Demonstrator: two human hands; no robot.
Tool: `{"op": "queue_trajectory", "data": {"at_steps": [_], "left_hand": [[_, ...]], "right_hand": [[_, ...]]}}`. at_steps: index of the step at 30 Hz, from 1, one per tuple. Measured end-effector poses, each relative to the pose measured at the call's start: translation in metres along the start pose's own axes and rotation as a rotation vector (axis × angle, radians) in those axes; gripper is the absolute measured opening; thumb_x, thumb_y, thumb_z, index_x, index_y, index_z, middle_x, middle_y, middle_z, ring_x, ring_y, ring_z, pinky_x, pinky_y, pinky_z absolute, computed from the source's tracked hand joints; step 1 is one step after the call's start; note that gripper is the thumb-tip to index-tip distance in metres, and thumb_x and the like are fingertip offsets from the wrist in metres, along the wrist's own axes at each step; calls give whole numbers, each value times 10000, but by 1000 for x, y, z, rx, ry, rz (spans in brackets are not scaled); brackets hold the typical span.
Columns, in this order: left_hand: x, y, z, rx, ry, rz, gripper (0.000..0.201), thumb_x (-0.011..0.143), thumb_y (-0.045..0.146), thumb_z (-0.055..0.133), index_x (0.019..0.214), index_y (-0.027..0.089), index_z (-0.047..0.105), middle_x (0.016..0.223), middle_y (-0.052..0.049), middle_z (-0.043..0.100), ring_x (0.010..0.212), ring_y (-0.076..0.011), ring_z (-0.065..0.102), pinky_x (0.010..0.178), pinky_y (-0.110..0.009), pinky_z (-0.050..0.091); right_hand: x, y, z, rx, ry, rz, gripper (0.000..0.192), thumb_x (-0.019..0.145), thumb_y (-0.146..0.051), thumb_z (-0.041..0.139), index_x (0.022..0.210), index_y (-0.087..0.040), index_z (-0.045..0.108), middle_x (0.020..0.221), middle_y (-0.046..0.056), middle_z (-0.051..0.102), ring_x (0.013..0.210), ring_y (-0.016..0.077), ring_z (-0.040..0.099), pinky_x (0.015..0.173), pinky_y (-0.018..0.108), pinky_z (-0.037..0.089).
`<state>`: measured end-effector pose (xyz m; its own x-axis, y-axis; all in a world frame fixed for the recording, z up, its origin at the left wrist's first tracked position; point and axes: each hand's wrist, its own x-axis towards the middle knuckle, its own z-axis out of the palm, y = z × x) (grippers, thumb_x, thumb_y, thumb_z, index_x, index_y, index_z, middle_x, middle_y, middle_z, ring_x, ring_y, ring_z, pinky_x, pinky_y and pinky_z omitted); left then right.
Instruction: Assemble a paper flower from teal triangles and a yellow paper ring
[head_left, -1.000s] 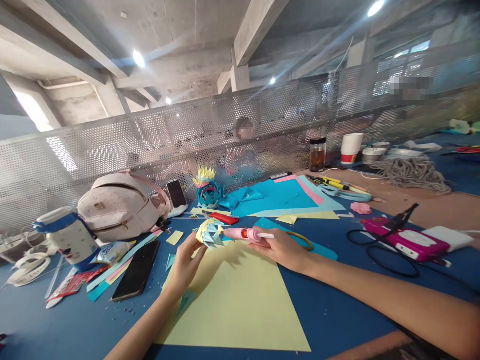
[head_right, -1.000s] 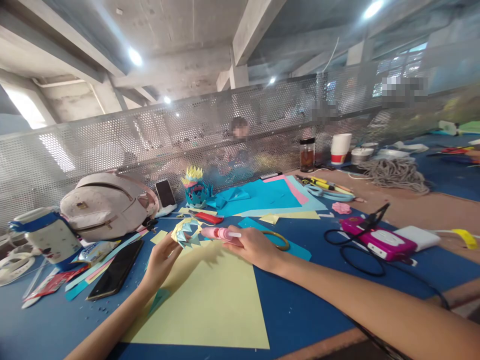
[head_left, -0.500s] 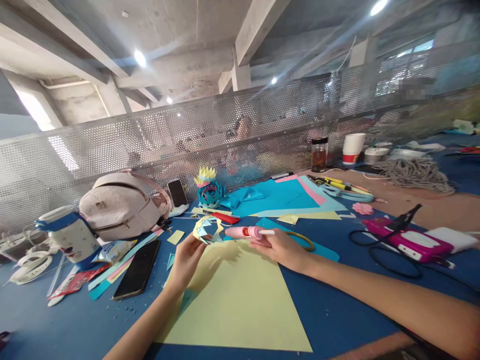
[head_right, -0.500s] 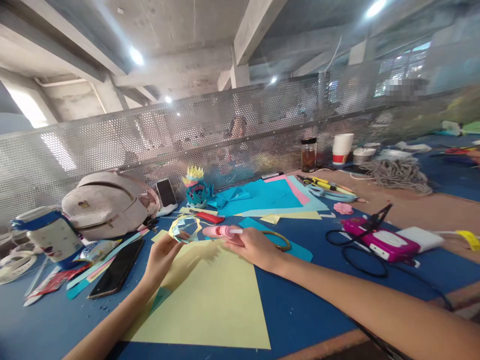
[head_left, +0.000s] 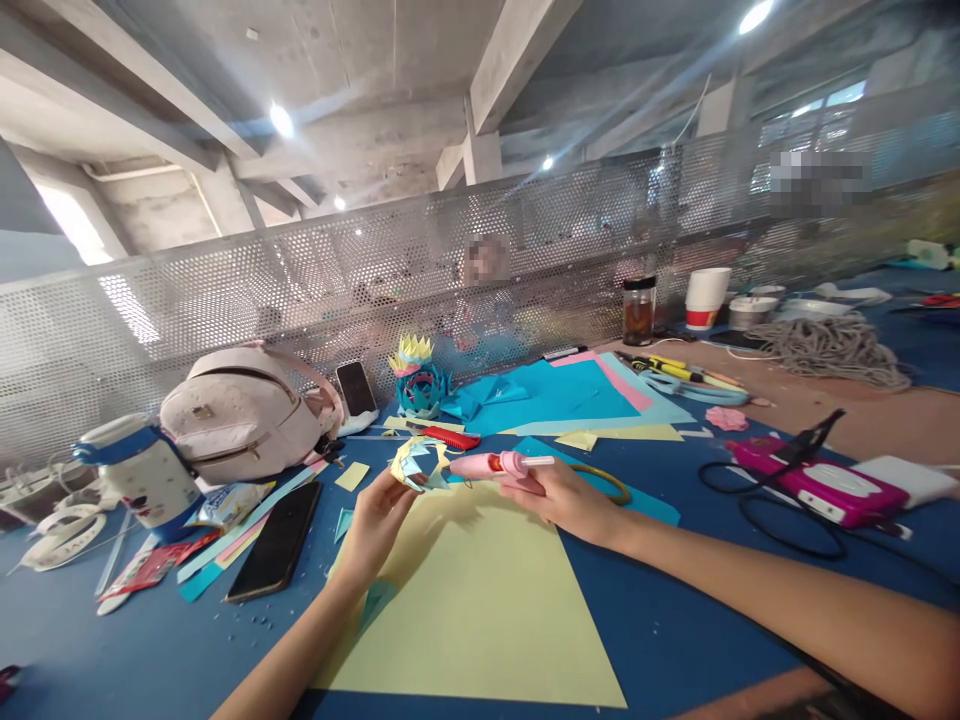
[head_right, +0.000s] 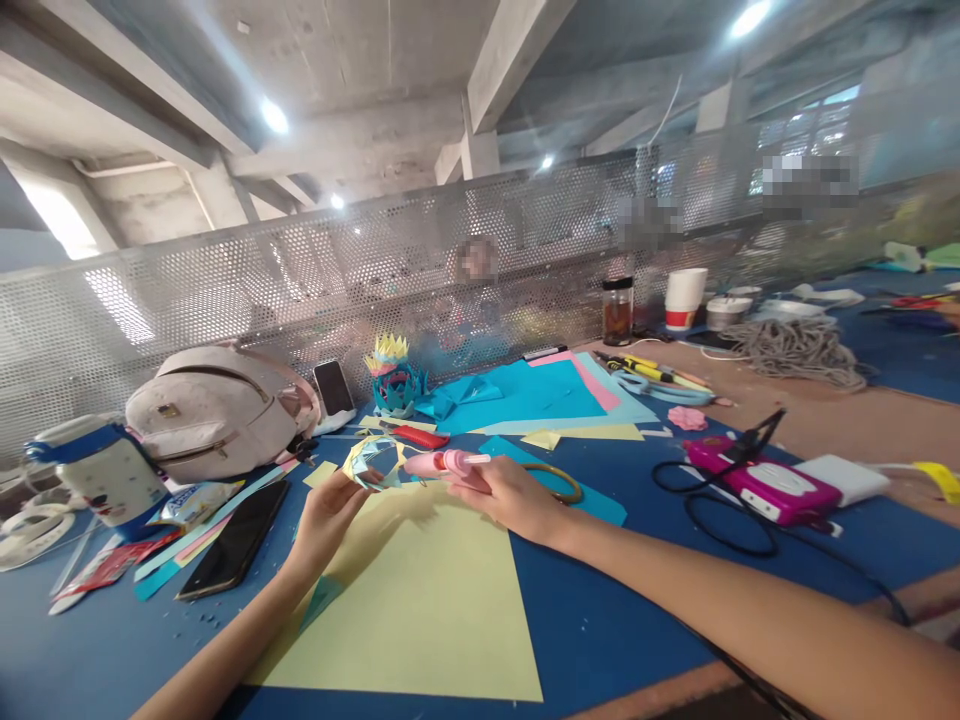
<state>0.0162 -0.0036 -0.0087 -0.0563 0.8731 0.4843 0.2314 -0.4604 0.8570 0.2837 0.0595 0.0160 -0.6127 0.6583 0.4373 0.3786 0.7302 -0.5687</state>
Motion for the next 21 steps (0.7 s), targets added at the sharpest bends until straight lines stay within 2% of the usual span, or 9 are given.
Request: {"op": "queue_trajectory", "data": {"at_steps": [3, 6, 11, 16, 19, 21], "left_hand": [[1, 0, 0, -39, 6, -7, 245, 841, 351, 662, 998, 164, 688, 1019, -102, 750, 947, -252, 704, 861, -370, 550], [2, 0, -2, -42, 82, -1, 227, 825, 350, 679, 944, 157, 687, 975, -100, 754, 913, -255, 713, 840, -370, 558], [4, 0, -9, -27, 273, 19, 235, 801, 365, 698, 919, 162, 683, 943, -83, 747, 900, -255, 720, 870, -387, 553], [4, 1, -12, -17, 310, 20, 237, 804, 362, 692, 928, 160, 679, 932, -79, 748, 916, -257, 721, 886, -387, 552], [4, 0, -10, -15, 302, 14, 240, 801, 364, 692, 922, 157, 681, 936, -87, 754, 904, -260, 727, 874, -388, 558], [3, -1, -10, -10, 296, 10, 244, 798, 365, 693, 924, 156, 683, 924, -90, 760, 894, -260, 731, 866, -387, 562]], "right_hand": [[1, 2, 0, 1, 19, 3, 314, 917, -454, 514, 808, -174, 603, 725, 34, 628, 662, 171, 556, 578, 247, 370], [2, 3, -2, 0, 34, 4, 311, 923, -447, 511, 860, -169, 635, 774, 44, 668, 681, 181, 579, 604, 251, 390], [4, 4, -6, -109, 88, 28, 317, 899, -462, 538, 864, -172, 661, 756, 55, 689, 659, 197, 599, 588, 252, 389], [13, 17, -17, -192, 232, 31, 292, 856, -467, 561, 806, -188, 631, 800, 66, 691, 707, 207, 612, 623, 262, 408], [21, 33, -29, -206, 269, 83, 268, 825, -447, 554, 752, -190, 578, 724, 42, 647, 661, 191, 581, 610, 262, 399], [26, 44, -38, -248, 238, 140, 348, 815, -493, 535, 632, -201, 484, 575, 6, 541, 554, 159, 500, 542, 253, 347]]}}
